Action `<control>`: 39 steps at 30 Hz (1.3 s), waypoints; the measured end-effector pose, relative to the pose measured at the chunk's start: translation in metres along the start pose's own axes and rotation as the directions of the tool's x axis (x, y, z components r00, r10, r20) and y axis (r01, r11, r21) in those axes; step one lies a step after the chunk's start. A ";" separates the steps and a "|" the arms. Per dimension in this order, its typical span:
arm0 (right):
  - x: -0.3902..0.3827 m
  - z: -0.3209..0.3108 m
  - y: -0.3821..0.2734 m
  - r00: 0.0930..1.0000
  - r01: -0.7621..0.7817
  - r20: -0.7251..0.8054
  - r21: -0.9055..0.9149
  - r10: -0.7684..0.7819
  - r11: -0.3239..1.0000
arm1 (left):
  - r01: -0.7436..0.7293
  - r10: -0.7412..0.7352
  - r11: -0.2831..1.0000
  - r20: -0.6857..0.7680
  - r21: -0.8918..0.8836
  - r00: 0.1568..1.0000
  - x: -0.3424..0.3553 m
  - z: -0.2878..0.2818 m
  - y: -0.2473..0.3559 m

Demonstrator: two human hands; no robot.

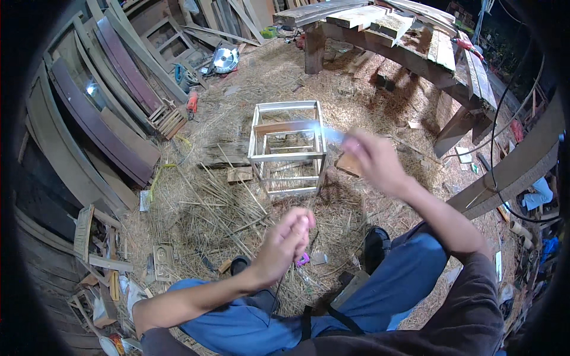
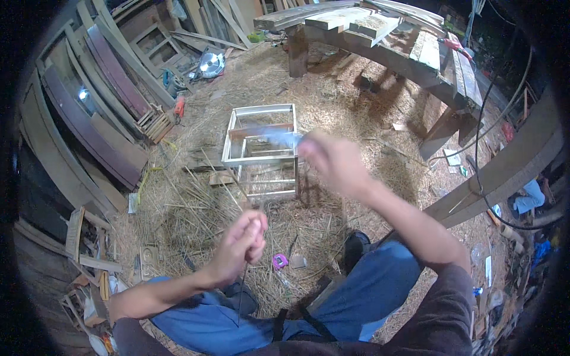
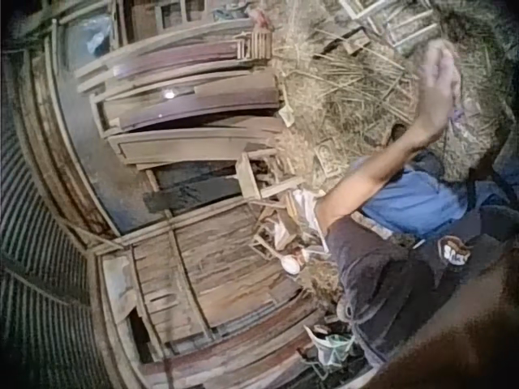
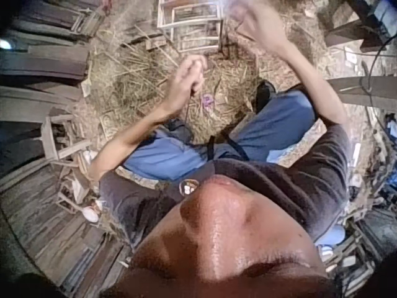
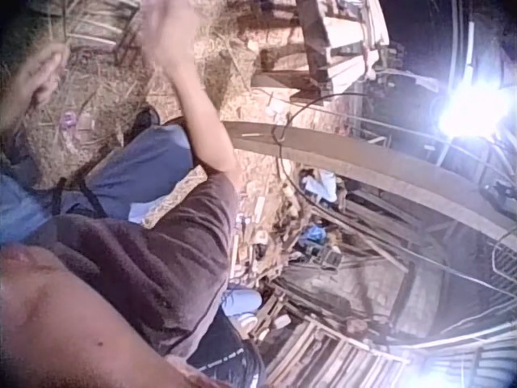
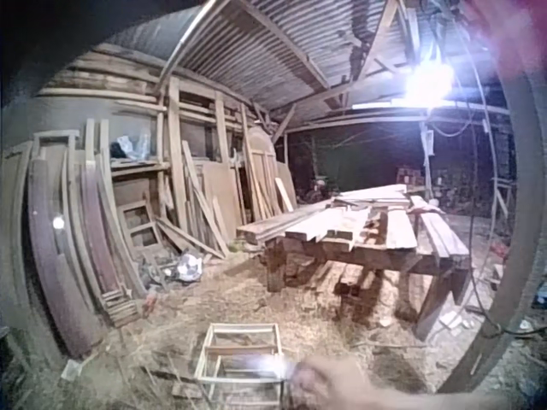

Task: The person shapes a thin strip of wood using a knife. The person holds the wood strip in one hand and carefully shaves off thin slivers with the knife, turning the strip to work on different sides.

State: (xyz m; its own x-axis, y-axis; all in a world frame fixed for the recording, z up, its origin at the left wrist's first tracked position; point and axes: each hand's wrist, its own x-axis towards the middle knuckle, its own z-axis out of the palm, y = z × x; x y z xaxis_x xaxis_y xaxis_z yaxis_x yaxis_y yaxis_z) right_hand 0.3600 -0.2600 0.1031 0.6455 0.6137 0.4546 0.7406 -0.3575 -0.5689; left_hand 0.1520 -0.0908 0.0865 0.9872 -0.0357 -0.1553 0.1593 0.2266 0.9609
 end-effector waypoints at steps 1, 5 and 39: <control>0.000 -0.005 0.010 0.996 -0.068 -0.052 -0.017 0.067 0.998 | -0.083 0.078 0.993 0.068 0.080 0.995 -0.005 0.005 0.003; -0.005 -0.011 0.017 0.986 -0.143 -0.088 -0.013 0.141 0.990 | -0.055 0.056 0.998 -0.037 0.020 0.998 0.000 0.004 0.005; -0.013 0.014 -0.042 0.829 0.536 0.253 -0.101 -0.499 0.838 | -0.130 0.130 0.991 -0.126 0.013 0.983 0.022 -0.009 0.013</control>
State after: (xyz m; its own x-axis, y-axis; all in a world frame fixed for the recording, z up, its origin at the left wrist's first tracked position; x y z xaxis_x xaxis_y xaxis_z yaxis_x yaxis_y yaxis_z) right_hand 0.3180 -0.2430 0.1119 0.1178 0.8652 0.4874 0.9856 -0.0418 -0.1640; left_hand 0.1753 -0.0798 0.0935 0.9915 0.1176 -0.0566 0.0301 0.2165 0.9758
